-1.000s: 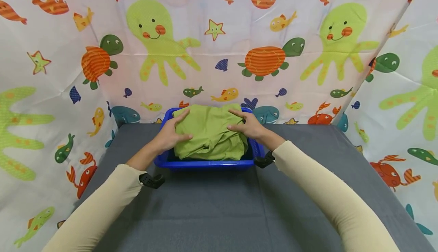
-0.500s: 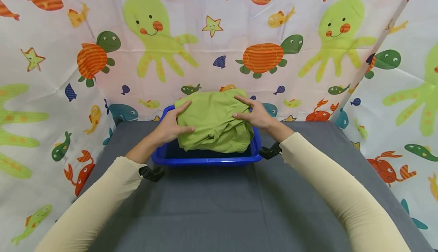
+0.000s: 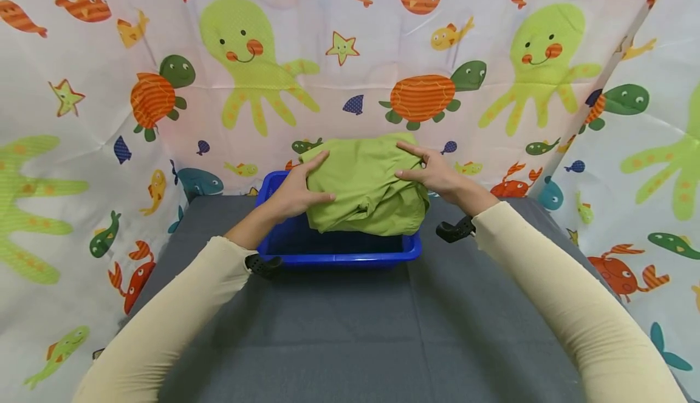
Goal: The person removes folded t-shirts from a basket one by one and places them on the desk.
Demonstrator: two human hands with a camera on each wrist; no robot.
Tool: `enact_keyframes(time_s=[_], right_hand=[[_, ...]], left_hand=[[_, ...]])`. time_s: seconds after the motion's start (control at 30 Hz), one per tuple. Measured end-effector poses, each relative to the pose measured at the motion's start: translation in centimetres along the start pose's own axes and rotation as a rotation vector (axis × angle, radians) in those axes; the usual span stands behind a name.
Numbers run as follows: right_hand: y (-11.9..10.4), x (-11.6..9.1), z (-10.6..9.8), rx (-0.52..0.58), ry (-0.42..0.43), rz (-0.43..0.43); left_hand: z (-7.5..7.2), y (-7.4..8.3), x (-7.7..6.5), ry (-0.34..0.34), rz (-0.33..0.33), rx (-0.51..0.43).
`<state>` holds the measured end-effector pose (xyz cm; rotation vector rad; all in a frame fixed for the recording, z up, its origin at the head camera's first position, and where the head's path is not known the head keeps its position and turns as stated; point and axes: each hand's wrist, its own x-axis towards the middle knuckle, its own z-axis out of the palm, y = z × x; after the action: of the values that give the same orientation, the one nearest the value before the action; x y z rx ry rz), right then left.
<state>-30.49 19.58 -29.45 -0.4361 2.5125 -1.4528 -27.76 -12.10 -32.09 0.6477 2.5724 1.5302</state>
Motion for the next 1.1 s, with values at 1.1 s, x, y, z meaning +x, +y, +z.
enact_keyframes(time_s=[1.1], right_hand=[[3.9,-3.6,-8.5,-0.121,-0.070,0.090]], left_hand=[[9.1,3.2,4.6,-0.027,-0.031,-0.132]])
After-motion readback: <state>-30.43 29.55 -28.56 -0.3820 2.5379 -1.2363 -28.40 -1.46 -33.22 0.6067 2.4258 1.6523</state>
